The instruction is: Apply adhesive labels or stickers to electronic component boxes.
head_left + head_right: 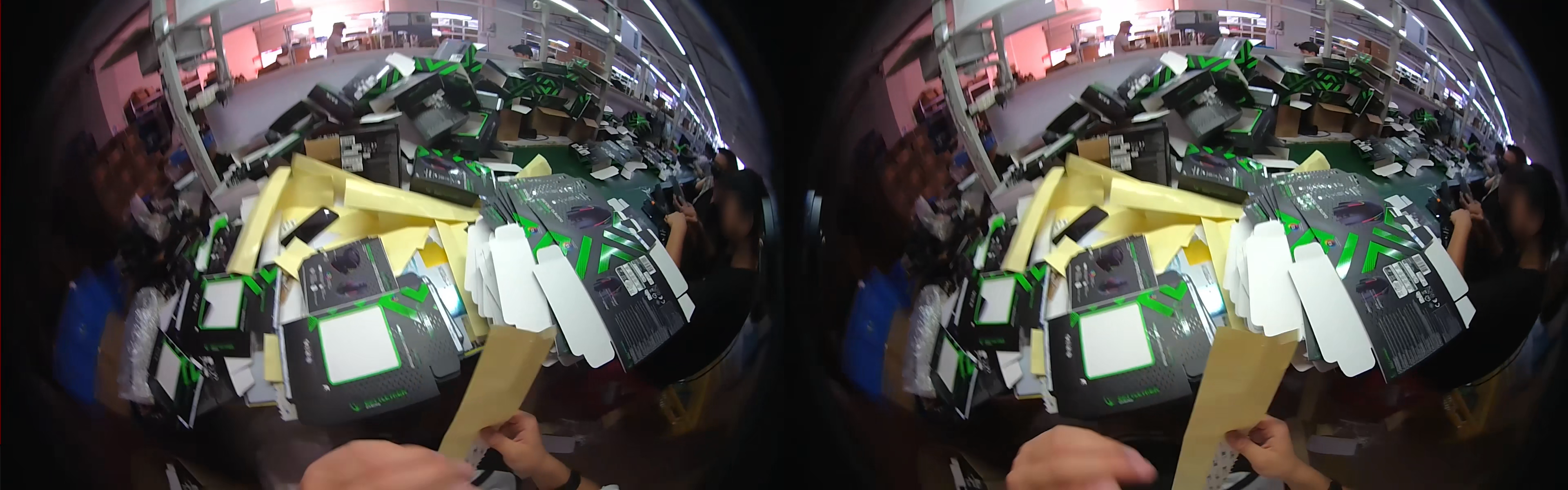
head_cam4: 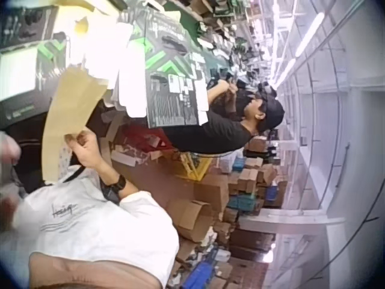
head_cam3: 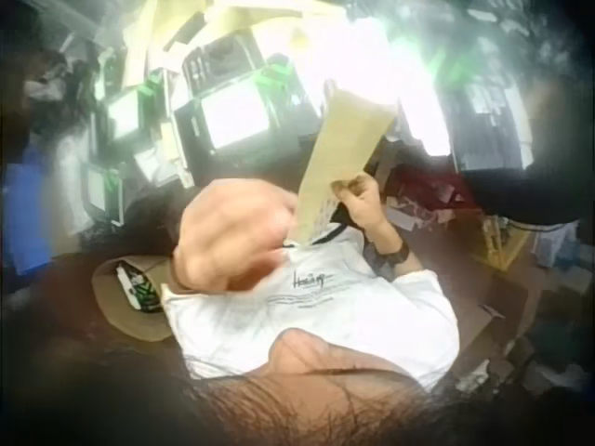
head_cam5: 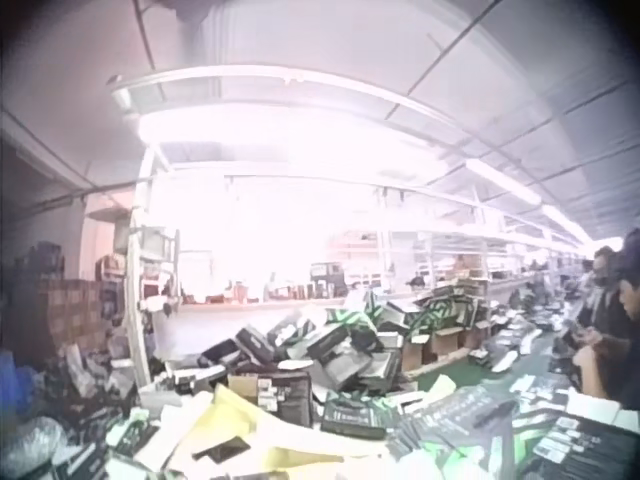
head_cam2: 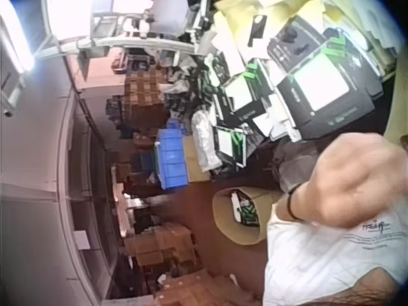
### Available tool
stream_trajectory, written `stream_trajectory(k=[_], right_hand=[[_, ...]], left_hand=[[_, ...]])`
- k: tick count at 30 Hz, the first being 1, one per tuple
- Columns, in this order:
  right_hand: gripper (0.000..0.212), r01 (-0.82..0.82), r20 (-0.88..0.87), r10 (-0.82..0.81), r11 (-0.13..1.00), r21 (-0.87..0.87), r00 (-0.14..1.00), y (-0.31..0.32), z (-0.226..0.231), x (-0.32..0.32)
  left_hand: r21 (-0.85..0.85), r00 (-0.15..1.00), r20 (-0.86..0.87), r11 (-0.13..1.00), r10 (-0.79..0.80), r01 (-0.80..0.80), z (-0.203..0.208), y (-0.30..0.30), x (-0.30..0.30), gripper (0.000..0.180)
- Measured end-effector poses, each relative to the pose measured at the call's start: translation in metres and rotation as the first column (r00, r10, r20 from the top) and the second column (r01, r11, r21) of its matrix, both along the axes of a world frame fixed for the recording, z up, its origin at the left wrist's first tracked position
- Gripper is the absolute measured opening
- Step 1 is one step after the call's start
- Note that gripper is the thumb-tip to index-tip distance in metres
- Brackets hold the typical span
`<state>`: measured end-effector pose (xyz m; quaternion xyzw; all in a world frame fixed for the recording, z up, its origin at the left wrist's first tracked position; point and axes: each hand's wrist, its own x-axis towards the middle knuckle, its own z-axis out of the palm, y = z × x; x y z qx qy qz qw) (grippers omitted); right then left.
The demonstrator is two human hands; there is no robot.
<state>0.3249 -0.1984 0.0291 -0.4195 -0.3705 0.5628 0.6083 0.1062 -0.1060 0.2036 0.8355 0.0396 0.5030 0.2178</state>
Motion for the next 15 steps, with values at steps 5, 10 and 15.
stream_trajectory(k=[5,10,15], right_hand=[[0.016,0.034,0.176,-0.033,0.999,-0.002,0.984,-0.015,-0.025,-0.012],[0.018,0.033,0.158,-0.026,0.999,-0.042,0.987,-0.013,-0.026,-0.013],[0.021,0.048,0.229,-0.041,0.998,-0.026,0.972,-0.011,-0.029,-0.005]], left_hand=[[0.104,0.991,0.112,0.992,-0.079,0.067,0.041,-0.005,0.035,0.027],[-0.095,0.974,0.106,0.972,-0.203,0.213,0.042,-0.004,0.036,0.031],[-0.293,0.925,0.164,0.879,-0.342,0.377,0.03,-0.011,0.028,0.035]])
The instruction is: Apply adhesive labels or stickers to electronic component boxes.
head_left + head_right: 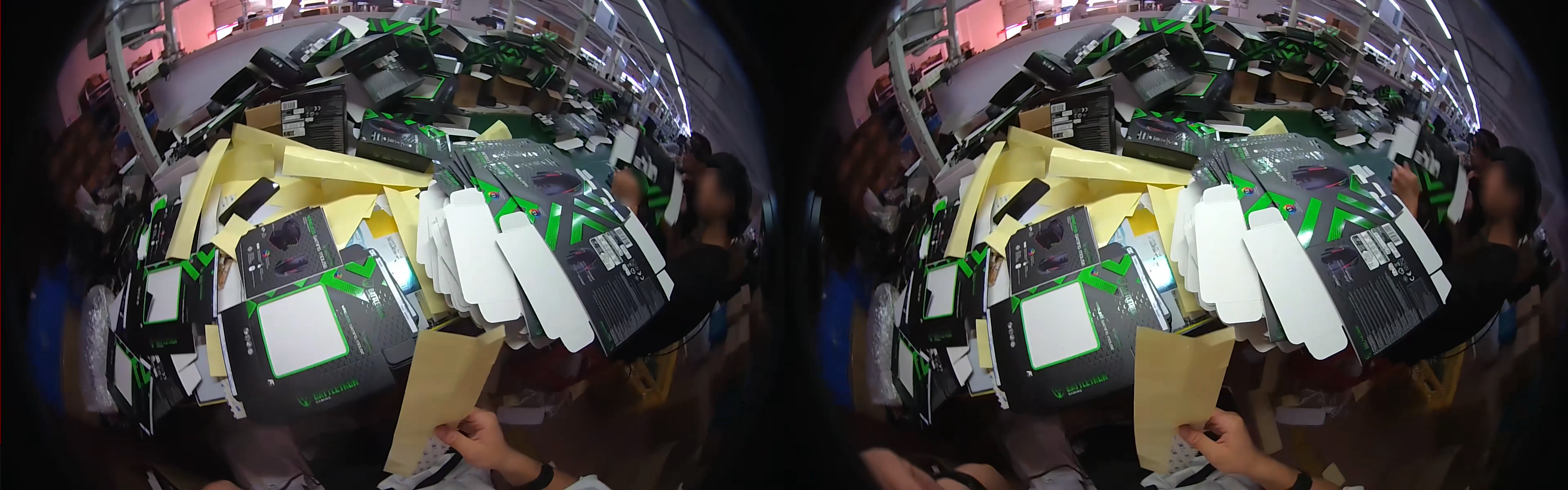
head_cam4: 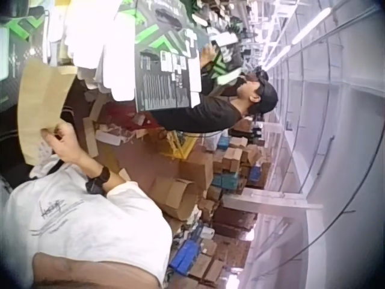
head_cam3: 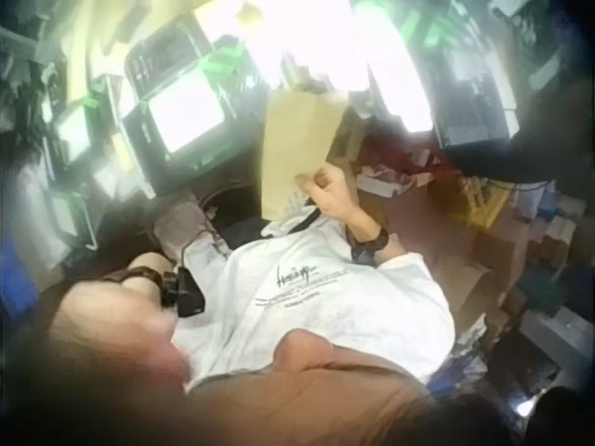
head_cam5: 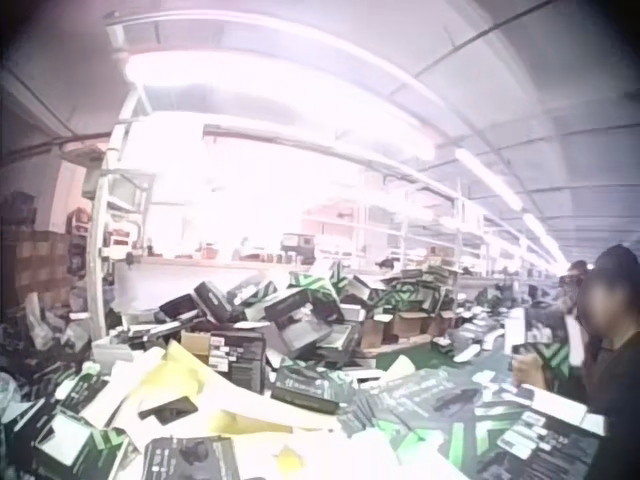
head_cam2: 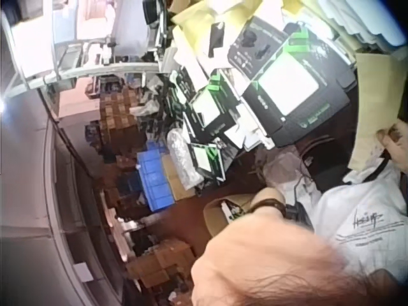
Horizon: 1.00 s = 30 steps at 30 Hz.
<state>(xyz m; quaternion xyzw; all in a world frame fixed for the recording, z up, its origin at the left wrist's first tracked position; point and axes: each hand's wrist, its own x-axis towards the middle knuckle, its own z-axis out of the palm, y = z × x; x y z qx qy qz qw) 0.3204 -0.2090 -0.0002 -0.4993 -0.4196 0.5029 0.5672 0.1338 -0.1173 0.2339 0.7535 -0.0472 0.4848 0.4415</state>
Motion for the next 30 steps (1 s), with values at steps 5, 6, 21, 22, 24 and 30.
stream_trajectory(k=[5,6,21,22,24,30], right_hand=[[0.023,0.029,-0.001,-0.029,1.0,-0.003,1.0,0.005,0.008,-0.005],[0.021,0.028,0.014,-0.027,0.999,-0.046,1.0,0.008,0.012,-0.005],[0.071,-0.252,0.661,-0.296,0.757,0.603,0.69,0.179,0.11,-0.069],[0.079,-0.241,0.539,-0.301,0.654,0.717,0.786,0.158,0.136,-0.069],[0.102,-0.218,0.42,-0.276,0.548,0.808,0.864,0.119,0.202,-0.054],[0.106,-0.148,0.312,-0.617,0.303,0.941,0.722,0.119,0.256,-0.017]], left_hand=[[-0.232,0.986,0.057,0.958,-0.159,0.168,-0.028,-0.015,-0.019,0.041],[-0.279,0.977,0.072,0.937,-0.2,0.212,-0.033,-0.016,-0.018,0.042],[-0.439,0.876,0.096,0.77,-0.472,0.463,0.002,-0.012,-0.013,0.052],[-0.44,0.883,0.093,0.776,-0.46,0.451,0.003,-0.014,-0.016,0.052],[-0.417,0.879,0.107,0.781,-0.466,0.465,0.002,-0.013,-0.019,0.052],[-0.443,0.907,0.076,0.802,-0.413,0.402,-0.011,0.0,-0.028,0.052]])
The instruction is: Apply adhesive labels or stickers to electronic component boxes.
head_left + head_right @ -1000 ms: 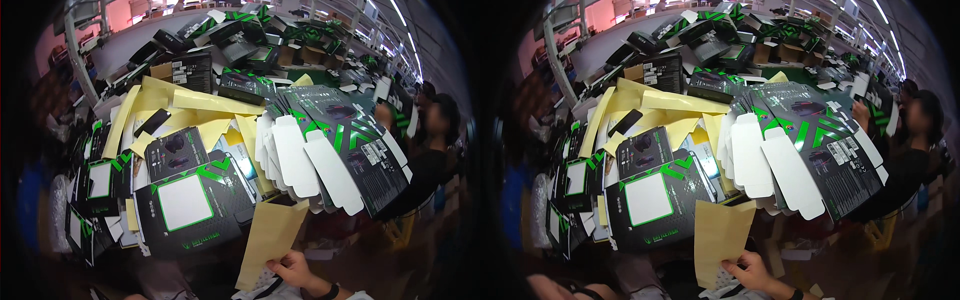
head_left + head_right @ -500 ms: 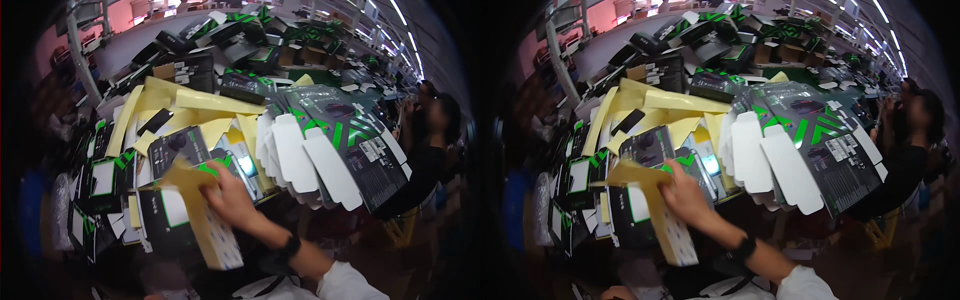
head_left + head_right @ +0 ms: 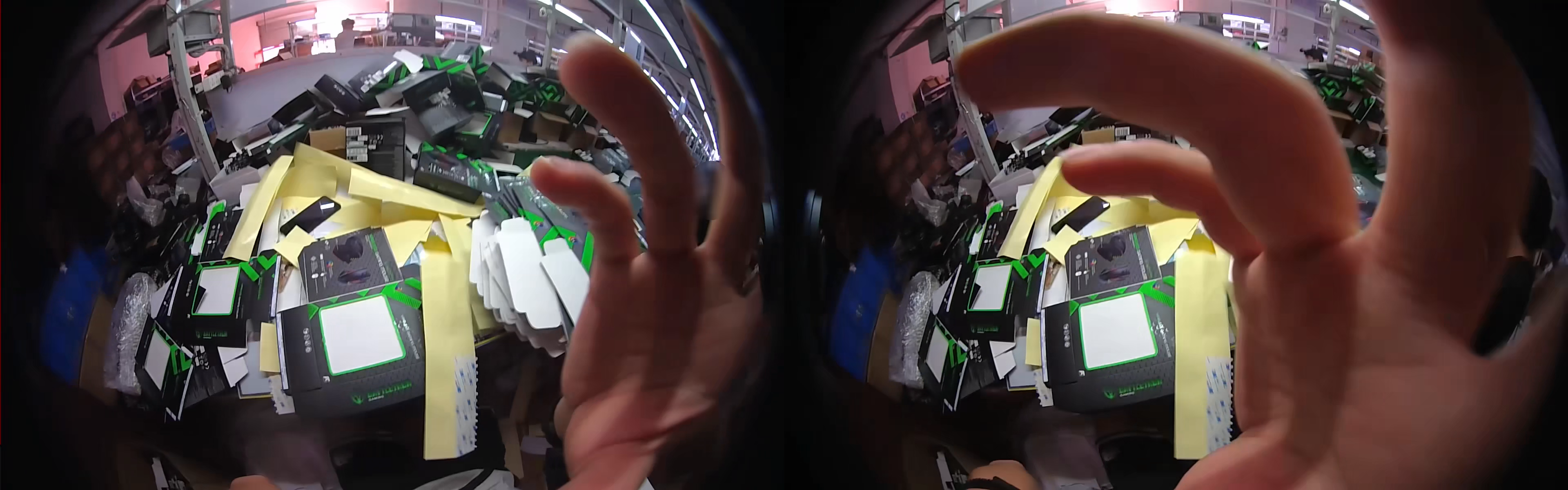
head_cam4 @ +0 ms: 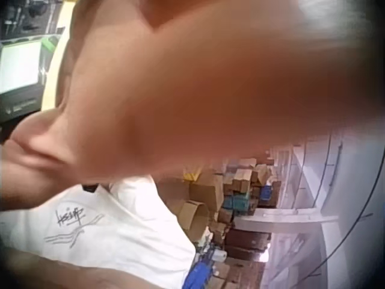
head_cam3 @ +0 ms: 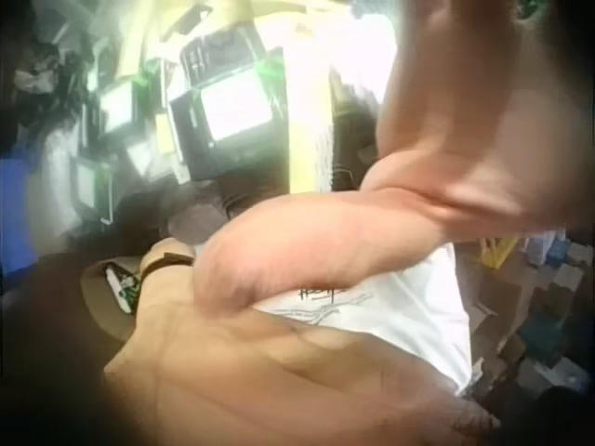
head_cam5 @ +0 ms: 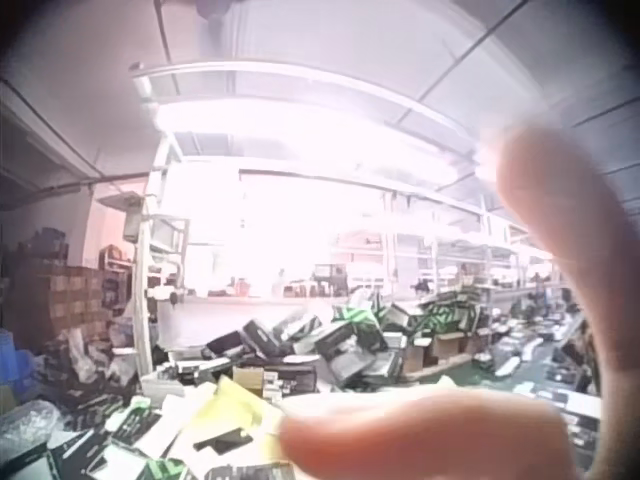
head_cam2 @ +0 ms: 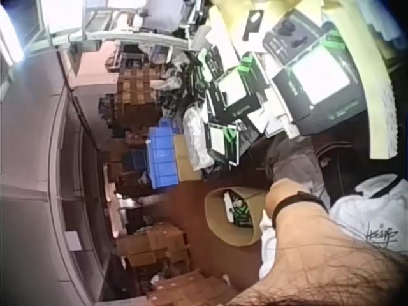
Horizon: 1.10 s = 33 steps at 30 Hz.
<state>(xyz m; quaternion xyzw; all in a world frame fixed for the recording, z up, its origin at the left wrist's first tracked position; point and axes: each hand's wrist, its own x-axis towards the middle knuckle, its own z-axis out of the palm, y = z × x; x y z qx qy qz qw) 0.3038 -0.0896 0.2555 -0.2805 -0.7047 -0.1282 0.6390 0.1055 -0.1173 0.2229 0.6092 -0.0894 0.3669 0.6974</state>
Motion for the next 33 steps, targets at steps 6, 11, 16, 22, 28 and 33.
stream_trajectory(k=[6,11,16,22,28,33], right_hand=[[0.106,0.14,0.032,-0.137,0.98,-0.139,0.99,-0.043,-0.002,0.026],[0.106,0.269,0.056,-0.264,0.921,-0.282,0.963,-0.119,-0.004,0.032],[0.106,0.268,0.043,-0.269,0.907,-0.326,0.962,-0.136,-0.015,0.023],[0.106,0.361,0.054,-0.358,0.905,-0.225,0.932,-0.118,0.022,0.04],[0.106,0.317,0.046,-0.318,0.904,-0.288,0.947,-0.099,-0.021,0.07],[0.106,0.318,0.103,-0.3,0.893,-0.32,0.948,-0.106,-0.031,0.071]], left_hand=[[0.056,0.998,-0.045,0.997,0.047,-0.045,0.001,-0.009,0.003,0.052],[-0.006,0.979,-0.148,0.99,0.14,-0.142,-0.033,-0.045,-0.006,0.053],[-0.051,0.954,-0.201,0.97,0.221,-0.236,-0.053,-0.049,-0.017,0.053],[0.119,0.981,-0.104,0.982,0.162,-0.149,0.01,-0.007,0.0,0.053],[0.138,0.986,-0.083,0.981,0.148,-0.135,0.012,-0.002,0.032,0.053],[0.117,0.993,-0.032,0.987,0.115,-0.111,-0.006,-0.013,0.036,0.054]])
